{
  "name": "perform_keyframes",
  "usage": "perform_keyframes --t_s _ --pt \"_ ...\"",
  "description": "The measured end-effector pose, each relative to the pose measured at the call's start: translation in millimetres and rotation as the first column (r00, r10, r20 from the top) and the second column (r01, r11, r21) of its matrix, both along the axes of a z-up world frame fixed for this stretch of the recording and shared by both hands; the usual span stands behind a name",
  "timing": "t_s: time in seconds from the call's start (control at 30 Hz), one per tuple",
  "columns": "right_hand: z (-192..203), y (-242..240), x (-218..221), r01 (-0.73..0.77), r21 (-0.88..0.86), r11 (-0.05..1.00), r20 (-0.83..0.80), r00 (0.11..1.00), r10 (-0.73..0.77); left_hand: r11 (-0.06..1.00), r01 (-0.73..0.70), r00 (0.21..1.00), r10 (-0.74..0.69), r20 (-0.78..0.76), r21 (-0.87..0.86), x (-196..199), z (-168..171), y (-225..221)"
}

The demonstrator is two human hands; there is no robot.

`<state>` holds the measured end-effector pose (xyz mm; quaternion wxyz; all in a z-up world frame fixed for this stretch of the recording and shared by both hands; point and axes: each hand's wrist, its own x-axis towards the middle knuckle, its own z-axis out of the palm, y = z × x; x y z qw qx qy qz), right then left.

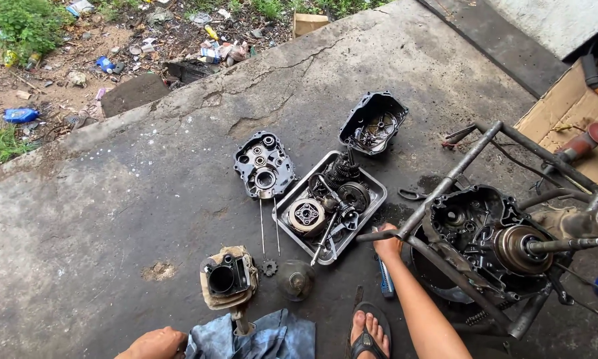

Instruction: Repairing motorcycle engine components by scraping off old gasket material from a cylinder head.

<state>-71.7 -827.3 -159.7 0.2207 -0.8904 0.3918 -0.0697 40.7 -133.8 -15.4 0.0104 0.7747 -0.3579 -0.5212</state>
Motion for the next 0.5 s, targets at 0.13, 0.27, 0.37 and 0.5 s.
perform_keyframes --t_s 0.13,0.27,0.37,0.5 --pt "-7 4 -1 0.000 -0.115 0.993 0.016 1.000 0.001 0.998 0.043 0.999 -0.042 0.023 -0.044 -2 -23 3" --pt "40 28 3 0.043 -0.071 0.997 -0.003 0.999 -0.044 0.996 0.054 0.998 -0.052 0.023 -0.069 -4 -34 11" --pt "80 45 3 0.109 0.011 0.994 -0.092 0.990 -0.107 0.995 0.042 0.999 -0.040 0.028 -0.093 -4 -37 14" --pt "95 56 -2 0.134 0.060 0.989 -0.232 0.966 -0.117 0.996 0.058 0.998 -0.057 0.026 -0.067 -3 -37 14"
